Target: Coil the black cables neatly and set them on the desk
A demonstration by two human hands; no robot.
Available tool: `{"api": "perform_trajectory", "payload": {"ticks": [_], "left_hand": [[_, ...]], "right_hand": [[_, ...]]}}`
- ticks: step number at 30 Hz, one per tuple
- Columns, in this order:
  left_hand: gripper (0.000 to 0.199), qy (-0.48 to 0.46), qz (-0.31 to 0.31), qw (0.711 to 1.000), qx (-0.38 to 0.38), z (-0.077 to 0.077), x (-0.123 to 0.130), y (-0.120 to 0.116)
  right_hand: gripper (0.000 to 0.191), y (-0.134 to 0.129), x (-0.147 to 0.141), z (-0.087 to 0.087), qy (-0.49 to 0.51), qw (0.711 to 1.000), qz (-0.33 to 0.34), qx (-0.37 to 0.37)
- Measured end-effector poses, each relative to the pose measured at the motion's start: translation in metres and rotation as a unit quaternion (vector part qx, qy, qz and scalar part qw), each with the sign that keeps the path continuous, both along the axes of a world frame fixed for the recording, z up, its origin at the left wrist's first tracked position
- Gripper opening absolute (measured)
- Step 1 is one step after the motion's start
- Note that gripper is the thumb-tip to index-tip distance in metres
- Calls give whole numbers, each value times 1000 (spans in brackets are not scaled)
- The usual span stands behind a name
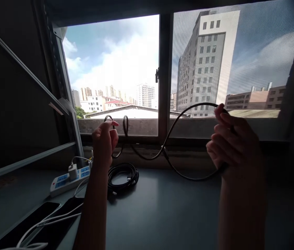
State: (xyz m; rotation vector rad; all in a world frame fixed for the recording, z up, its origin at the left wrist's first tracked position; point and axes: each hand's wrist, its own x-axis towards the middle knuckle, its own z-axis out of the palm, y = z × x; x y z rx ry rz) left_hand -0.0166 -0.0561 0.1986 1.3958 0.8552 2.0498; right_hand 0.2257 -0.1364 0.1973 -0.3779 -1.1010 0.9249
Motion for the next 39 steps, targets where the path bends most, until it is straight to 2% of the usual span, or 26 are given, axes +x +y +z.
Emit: {"api": "perform_trajectory", "payload": {"ticks": [3, 6, 8, 10, 12, 14, 15, 18, 21, 24, 29, 31, 34, 36, 39], "left_hand": [[16, -17, -34, 999, 20, 4, 4, -10], [10, -104, -32, 993, 51, 8, 9, -17], [7, -161, -10, 983, 83, 9, 11, -19], [5, -182, 18, 976, 114, 8, 15, -19], [6, -167, 33, 977, 131, 5, 20, -19], [8, -134, 22, 982, 131, 3, 25, -19], [9, -120, 10, 984, 128, 2, 29, -20], [10, -110, -23, 985, 131, 0, 38, -24], [16, -114, -38, 983, 141, -2, 43, -28], [23, -96, -42, 986, 126, -4, 46, -29], [28, -66, -24, 990, 119, -10, 56, -28], [28, -69, -20, 989, 127, -13, 64, -29], [28, -76, -25, 987, 143, -20, 75, -31], [28, -70, -39, 985, 156, -24, 81, -32], [30, -8, -88, 985, 151, -29, 86, -31]], "right_hand": [[12, -4, 14, -1, 34, 996, -62, -52], [13, -8, 25, -3, -30, 981, -163, -98], [13, -10, 30, -4, -51, 973, -197, -105], [12, -12, 32, -4, -44, 977, -179, -105], [8, -14, 31, -5, -33, 991, -105, -79], [3, -15, 28, -6, -15, 999, -25, -13], [8, -16, 26, -7, -2, 1000, 2, 25], [16, -15, 18, -11, 32, 996, 27, 81], [13, -6, 13, -12, 42, 996, 38, 63], [13, 11, 8, -11, 4, 998, 53, 32], [25, 38, -10, -8, -50, 976, 190, -95], [30, 42, -21, -9, -61, 974, 172, -134], [33, 40, -34, -12, -122, 976, 95, -156], [32, 36, -41, -14, -174, 970, 74, -153], [27, 31, -47, -13, -225, 964, 73, -125]]}}
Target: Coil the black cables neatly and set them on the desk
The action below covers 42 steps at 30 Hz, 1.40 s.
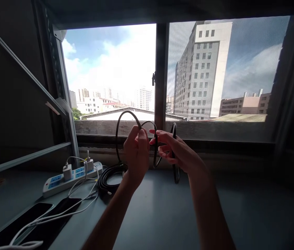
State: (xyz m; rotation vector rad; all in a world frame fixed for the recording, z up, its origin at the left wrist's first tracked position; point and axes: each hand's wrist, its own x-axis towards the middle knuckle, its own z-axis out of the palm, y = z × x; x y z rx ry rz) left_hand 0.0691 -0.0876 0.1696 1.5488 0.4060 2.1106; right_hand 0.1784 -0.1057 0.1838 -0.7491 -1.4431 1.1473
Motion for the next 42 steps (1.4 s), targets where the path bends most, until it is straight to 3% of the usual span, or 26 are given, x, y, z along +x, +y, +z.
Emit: {"api": "perform_trajectory", "payload": {"ticks": [6, 12, 14, 19, 23, 26, 29, 32, 37, 39, 42], "left_hand": [[29, 76, -40, 996, -18, -1, 1, -2], [31, 252, 18, 967, 15, -7, 1, -1], [28, 304, 45, 951, 20, -7, 1, -1], [26, 465, 99, 880, 13, -2, -2, -3], [14, 443, 143, 884, 48, 3, -10, 1], [33, 428, 183, 880, 101, 3, -18, 11], [55, 435, 221, 866, 113, -1, -23, 24], [58, 441, 243, 859, 97, -5, -23, 37], [37, 429, 222, 871, 95, -7, -23, 53], [25, 424, 215, 874, 103, -5, -26, 53], [22, 431, 206, 873, 102, -1, -32, 50]], "right_hand": [[35, -2, -4, 4, 7, 999, -49, 22], [47, 8, -2, 3, -22, 991, -124, 35], [43, 11, 1, 2, -30, 988, -142, 61], [29, 19, 13, -2, -57, 977, -194, 73], [23, 23, 20, -4, -118, 955, -255, 93], [21, 21, 23, -3, -140, 941, -291, 101], [21, 16, 23, -2, -159, 942, -280, 99], [24, 10, 22, -1, -189, 946, -235, 117], [33, 5, 21, -1, -216, 954, -136, 156], [38, 6, 22, -1, -206, 957, -135, 152], [40, 9, 21, -1, -182, 962, -146, 143]]}}
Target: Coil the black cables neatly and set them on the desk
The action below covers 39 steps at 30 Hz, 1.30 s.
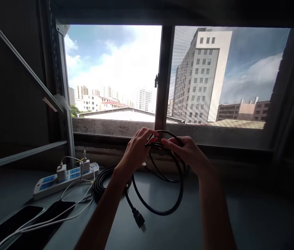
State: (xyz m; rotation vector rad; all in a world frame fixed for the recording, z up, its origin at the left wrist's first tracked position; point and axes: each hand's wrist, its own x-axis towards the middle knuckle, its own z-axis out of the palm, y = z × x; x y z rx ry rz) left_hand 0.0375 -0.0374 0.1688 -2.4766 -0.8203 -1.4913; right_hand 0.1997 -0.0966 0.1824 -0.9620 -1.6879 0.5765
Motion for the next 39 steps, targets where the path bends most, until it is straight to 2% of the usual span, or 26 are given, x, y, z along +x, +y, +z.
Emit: {"api": "perform_trajectory", "payload": {"ticks": [4, 11, 13, 17, 20, 23, 26, 28, 32, 36, 39], "left_hand": [[28, -7, 8, 1000, -25, 4, -6, -7], [38, 48, 59, 996, -38, 6, -13, -12], [33, 46, 78, 995, -42, 6, -15, -10], [27, 19, 133, 990, -38, 8, -19, -5], [29, 15, 97, 993, -59, 9, -22, -2], [24, 29, 23, 995, -88, 7, -21, -1], [23, 42, -4, 995, -87, 6, -19, -1], [24, 31, 27, 997, -71, 6, -19, -1], [25, -19, 151, 986, -63, 12, -25, -1], [27, -82, 239, 964, -85, 19, -39, 1], [28, -125, 266, 952, -86, 21, -47, 2]], "right_hand": [[39, -2, -3, 2, -7, 1000, -6, -15], [41, 1, -10, 0, -4, 1000, -18, -9], [36, 4, -11, -1, 12, 999, -41, -2], [33, 3, -7, 0, 37, 991, -128, 23], [35, 2, -4, 1, 51, 989, -130, 45], [35, 1, -6, 2, 59, 994, -81, 41], [37, 1, -11, 3, 61, 996, -53, 31], [40, 1, -11, 3, 48, 998, -31, 23], [37, 4, 2, 1, 38, 998, -7, -51], [27, 7, 24, -3, 30, 990, -103, -94], [22, 5, 36, -5, 50, 981, -153, -107]]}}
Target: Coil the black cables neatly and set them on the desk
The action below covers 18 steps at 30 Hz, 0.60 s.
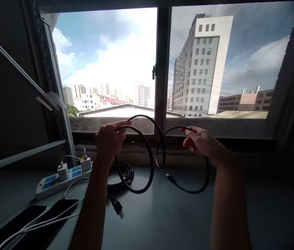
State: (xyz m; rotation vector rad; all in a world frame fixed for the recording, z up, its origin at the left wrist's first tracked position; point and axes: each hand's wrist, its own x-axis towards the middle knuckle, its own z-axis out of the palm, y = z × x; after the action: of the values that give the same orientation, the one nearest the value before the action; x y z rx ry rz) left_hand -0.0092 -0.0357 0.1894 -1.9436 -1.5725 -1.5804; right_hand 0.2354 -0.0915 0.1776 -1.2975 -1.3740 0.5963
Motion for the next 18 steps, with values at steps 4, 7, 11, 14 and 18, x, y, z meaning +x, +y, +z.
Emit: {"api": "perform_trajectory", "payload": {"ticks": [4, 7, 11, 14, 18], "left_hand": [[27, -12, 13, 1000, 18, -2, 2, -1], [28, 19, 30, 999, 36, -7, 15, -4], [37, 57, 60, 995, 61, -15, 36, -9], [36, 47, 24, 996, 72, -20, 46, -13], [31, 4, -80, 992, 100, -18, 49, -22]], "right_hand": [[35, -3, -1, 2, 31, 999, 17, -5], [52, -5, -12, 5, 24, 998, 59, 12], [54, -9, -31, 5, -49, 989, 119, 77], [68, -12, -39, 3, -69, 983, 128, 113], [36, -14, -39, 5, -54, 981, 69, 176]]}}
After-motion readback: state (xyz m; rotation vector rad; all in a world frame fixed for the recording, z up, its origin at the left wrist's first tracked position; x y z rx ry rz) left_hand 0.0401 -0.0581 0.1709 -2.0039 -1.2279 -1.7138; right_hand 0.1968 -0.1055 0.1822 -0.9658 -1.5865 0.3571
